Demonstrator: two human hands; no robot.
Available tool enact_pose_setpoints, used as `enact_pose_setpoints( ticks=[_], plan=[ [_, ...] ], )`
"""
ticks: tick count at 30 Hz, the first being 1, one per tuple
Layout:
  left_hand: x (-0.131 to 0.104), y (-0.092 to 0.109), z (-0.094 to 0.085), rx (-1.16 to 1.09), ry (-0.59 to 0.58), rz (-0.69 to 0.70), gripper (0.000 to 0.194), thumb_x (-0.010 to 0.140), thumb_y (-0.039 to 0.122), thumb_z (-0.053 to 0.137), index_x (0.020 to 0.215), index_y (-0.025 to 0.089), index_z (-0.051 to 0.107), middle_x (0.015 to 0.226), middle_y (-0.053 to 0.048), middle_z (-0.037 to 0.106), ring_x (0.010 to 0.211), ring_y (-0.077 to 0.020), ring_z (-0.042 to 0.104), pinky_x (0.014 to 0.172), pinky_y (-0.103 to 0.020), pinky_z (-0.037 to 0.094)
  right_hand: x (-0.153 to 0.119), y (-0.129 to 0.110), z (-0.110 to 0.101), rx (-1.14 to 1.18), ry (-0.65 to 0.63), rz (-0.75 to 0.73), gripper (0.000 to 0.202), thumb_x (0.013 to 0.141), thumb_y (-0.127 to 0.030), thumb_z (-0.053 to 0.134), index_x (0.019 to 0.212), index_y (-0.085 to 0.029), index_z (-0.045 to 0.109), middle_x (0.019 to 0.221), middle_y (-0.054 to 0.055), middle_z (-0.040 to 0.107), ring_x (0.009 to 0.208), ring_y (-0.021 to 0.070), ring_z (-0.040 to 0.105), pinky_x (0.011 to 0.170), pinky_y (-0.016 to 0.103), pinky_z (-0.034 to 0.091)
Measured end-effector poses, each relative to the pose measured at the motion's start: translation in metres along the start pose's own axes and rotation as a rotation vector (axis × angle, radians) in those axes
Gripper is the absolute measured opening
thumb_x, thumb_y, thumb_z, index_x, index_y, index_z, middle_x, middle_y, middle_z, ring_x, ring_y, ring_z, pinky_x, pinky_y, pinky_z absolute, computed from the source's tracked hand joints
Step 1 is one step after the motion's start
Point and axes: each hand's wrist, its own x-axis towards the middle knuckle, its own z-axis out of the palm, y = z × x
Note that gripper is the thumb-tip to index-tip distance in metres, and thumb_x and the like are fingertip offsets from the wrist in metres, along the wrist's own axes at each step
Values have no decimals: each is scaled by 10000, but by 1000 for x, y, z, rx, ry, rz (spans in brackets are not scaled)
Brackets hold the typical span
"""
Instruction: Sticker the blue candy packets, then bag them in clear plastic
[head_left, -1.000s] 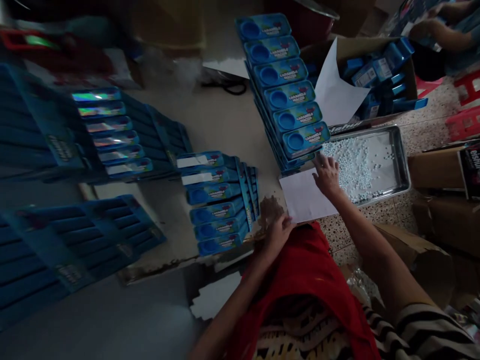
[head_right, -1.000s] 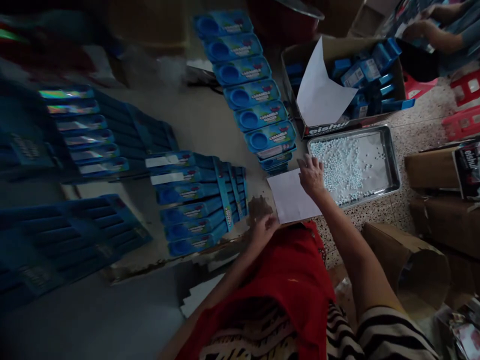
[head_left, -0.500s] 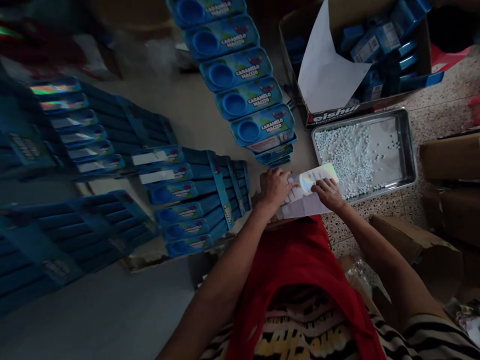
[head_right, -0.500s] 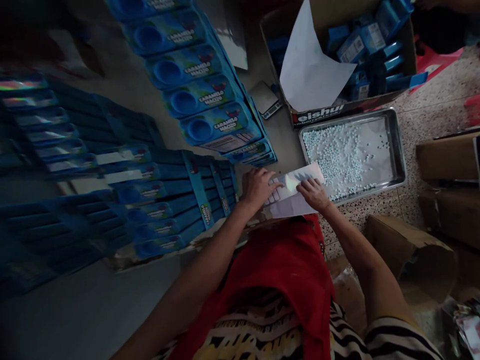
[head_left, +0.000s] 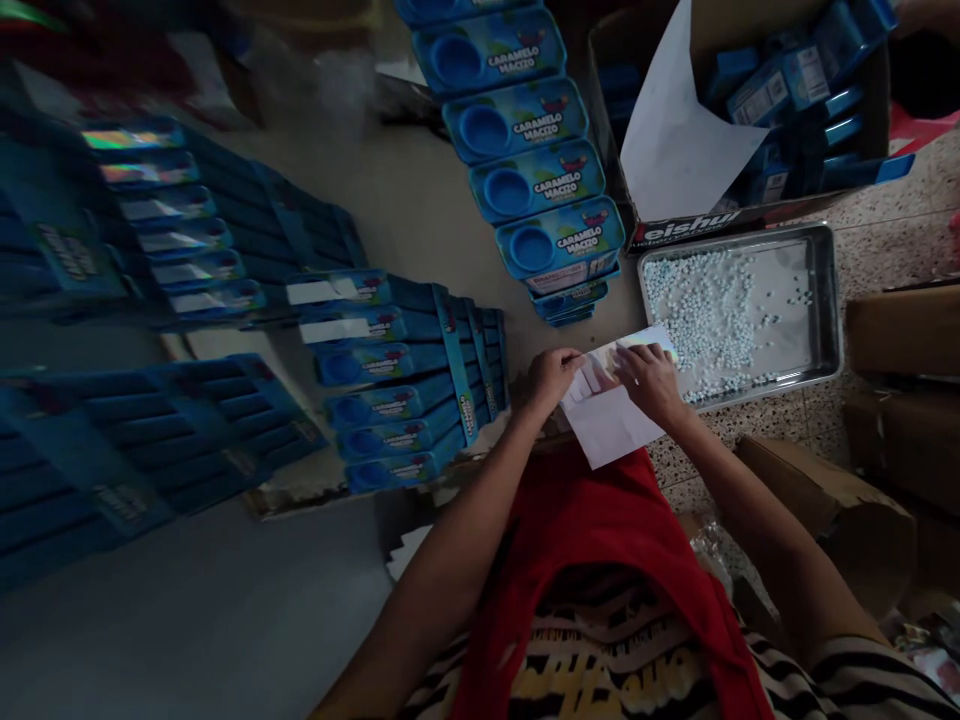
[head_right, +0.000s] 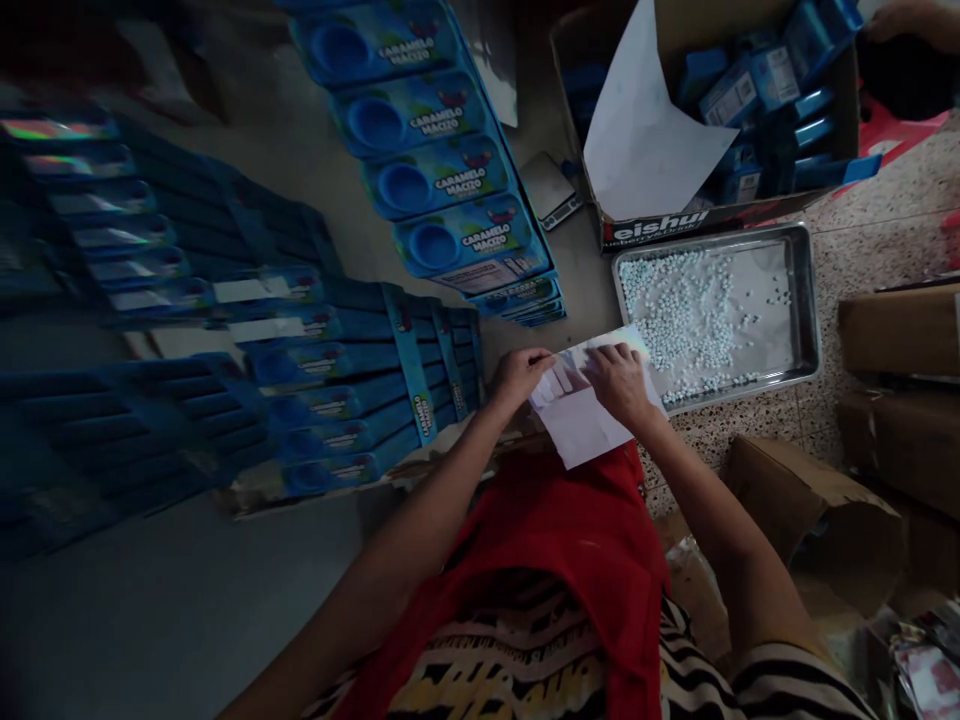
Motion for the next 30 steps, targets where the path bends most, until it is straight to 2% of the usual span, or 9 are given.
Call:
enact_pose_setpoints(
  ticks=[3,6,11,14,19,22,25,28,30],
  plan=[
    [0,3,-2,-29,13,18,258,928,328,642,1014,188,841,989,-91,820,894,-234,716,789,-298,487,21,-21,8,17,35,-35,441,1105,-327,433,1491,-176,585,1385,161,679,1165,332,520,938,457,387],
    [1,1,-3,-48,18,35,238,917,301,645,986,191,844,994,-84,821,897,-228,713,813,-295,493,32,-31,26,5,11,-88,453,1105,-295,388,1480,-154,598,1414,179,670,1158,341,529,952,473,400],
    [0,-9,-2,-106,13,-82,254,923,344,635,965,188,833,871,-47,796,794,-207,682,705,-273,466,12,-28,47,16,7,-174,528,1057,-152,390,1568,-159,524,1647,163,501,1325,343,482,1067,483,384],
    [-4,-7,-3,-66,0,-92,270,941,346,619,986,178,826,893,-54,795,791,-203,676,681,-272,441,-3,-27,45,31,10,-178,495,1054,-136,410,1517,-161,582,1593,149,570,1313,322,498,1077,468,370],
    [-9,2,-6,155,75,42,268,989,343,576,989,223,816,1037,-90,802,928,-233,694,798,-309,459,-17,-37,24,37,87,-51,305,1075,-246,498,1234,-233,757,1180,117,764,1117,292,575,949,427,384],
    [-5,4,-6,228,129,148,325,1031,336,503,1039,217,805,1127,-124,785,1019,-264,696,894,-355,474,-24,-47,3,71,137,50,279,1067,-314,538,983,-241,794,908,98,744,932,261,600,848,393,383],
    [-5,7,-6,253,175,202,318,1018,273,500,1123,196,791,1211,-160,762,1169,-303,669,1048,-421,452,-35,-62,-24,279,206,186,231,1018,-333,615,889,-228,775,715,43,662,763,205,588,765,346,384],
    [-22,10,-8,90,298,197,331,999,269,529,1239,197,745,1393,-158,693,1377,-302,571,1182,-455,394,-47,-80,-54,665,229,406,200,943,-410,704,877,-228,751,574,-49,507,573,143,467,626,292,346],
    [-42,14,-13,-192,278,120,376,1031,415,497,1196,176,736,1345,-164,715,1339,-294,612,1155,-442,449,-53,-91,-74,926,213,513,245,888,-473,758,859,-231,737,554,-79,434,531,124,389,568,274,307]
  ],
)
